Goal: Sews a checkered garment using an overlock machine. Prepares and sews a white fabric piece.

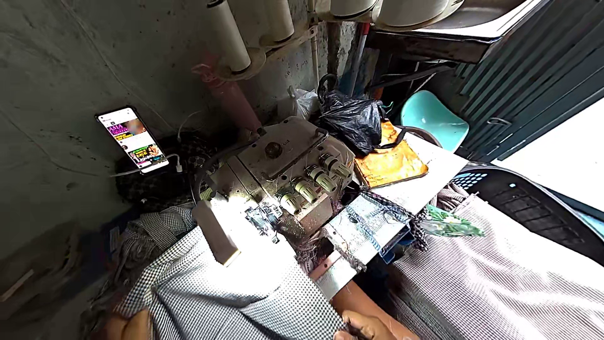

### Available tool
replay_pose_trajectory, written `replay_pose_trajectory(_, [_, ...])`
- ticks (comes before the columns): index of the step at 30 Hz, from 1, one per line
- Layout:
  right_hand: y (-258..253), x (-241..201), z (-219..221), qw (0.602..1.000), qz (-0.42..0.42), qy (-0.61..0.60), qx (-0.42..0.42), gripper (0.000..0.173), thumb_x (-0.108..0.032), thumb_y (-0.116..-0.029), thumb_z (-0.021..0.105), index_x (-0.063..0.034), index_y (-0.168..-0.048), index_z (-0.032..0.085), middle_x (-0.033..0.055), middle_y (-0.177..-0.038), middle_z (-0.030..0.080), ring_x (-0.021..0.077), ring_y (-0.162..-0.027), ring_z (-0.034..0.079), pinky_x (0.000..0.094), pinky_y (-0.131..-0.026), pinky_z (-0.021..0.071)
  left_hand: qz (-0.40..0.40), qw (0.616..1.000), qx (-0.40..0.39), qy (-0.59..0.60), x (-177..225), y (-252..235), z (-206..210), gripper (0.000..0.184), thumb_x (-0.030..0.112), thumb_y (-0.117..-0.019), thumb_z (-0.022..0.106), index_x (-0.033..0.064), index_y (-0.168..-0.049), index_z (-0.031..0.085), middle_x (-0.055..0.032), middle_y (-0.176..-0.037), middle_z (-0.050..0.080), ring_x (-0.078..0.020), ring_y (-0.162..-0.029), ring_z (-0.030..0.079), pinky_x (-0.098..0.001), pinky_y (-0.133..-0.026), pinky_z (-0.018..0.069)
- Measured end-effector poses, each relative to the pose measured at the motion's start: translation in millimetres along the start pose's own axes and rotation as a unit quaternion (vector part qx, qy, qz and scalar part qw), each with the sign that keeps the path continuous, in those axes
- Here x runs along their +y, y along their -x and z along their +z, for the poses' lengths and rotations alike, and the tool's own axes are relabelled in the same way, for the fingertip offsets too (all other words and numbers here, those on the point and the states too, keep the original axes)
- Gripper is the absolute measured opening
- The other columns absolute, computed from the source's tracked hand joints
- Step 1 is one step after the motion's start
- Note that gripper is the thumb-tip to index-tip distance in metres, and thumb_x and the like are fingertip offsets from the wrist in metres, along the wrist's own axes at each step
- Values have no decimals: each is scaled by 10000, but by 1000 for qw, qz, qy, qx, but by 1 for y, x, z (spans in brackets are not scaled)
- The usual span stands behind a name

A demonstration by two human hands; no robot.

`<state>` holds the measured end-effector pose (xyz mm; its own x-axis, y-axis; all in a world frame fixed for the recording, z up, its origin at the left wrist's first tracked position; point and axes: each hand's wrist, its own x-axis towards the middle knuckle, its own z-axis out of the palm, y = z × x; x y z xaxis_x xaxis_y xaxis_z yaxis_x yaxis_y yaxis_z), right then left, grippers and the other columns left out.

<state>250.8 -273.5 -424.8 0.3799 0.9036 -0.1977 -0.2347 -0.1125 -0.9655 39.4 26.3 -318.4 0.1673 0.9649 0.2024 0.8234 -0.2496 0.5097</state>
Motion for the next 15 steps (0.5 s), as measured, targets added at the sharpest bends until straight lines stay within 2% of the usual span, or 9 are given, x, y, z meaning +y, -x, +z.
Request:
replay_pose_trajectory(3, [-7, 3, 2, 1000, -14, 0, 9, 172, -133, -1008, 613, 30, -959, 637, 17, -757, 673, 16, -625, 630, 208, -578, 515, -5, 1000, 10, -29, -4, -16, -4, 478, 209, -1008, 518, -106, -1368, 529, -340, -1311, 590, -419, -1295, 536, -607, -1103, 335])
replay_pose_trajectory(5, [-14, -1, 3, 1000, -17, 0, 9, 169, -127, -1005, 617, 31, -948, 638, 25, -753, 672, 20, -618, 625, 209, -573, 511, -12, 999, 9, -42, -8, -27, -6, 508, 240, -1017, 497, -86, -1405, 513, -341, -1356, 565, -449, -1341, 491, -668, -1123, 250])
replay_pose_trajectory(7, [-22, -4, 5, 1000, -30, 0, 6, 172, -130, -1007, 618, 29, -944, 641, 26, -747, 665, 25, -609, 629, 204, -568, 519, -22, 999, 12, -35, -14, -37, -8, 529, 264, -1010, 489, -60, -1428, 502, -318, -1392, 551, -433, -1369, 465, -668, -1129, 225])
replay_pose_trajectory(11, [-47, -10, 7, 999, -41, 1, -13, 189, -190, -1024, 608, -17, -952, 635, 4, -728, 672, 22, -578, 629, 191, -532, 506, -35, 999, 23, -8, -24, -50, -10, 534, 247, -1004, 502, -65, -1438, 486, -299, -1411, 542, -386, -1373, 470, -609, -1146, 265])
replay_pose_trajectory(15, [-74, -25, 11, 998, -49, -4, -28, 178, -210, -1028, 601, -47, -961, 626, -20, -725, 656, 15, -554, 619, 183, -503, 502, -56, 998, 28, -9, -38, -60, -17, 535, 208, -1003, 489, -79, -1454, 459, -300, -1450, 508, -387, -1420, 419, -616, -1180, 194])
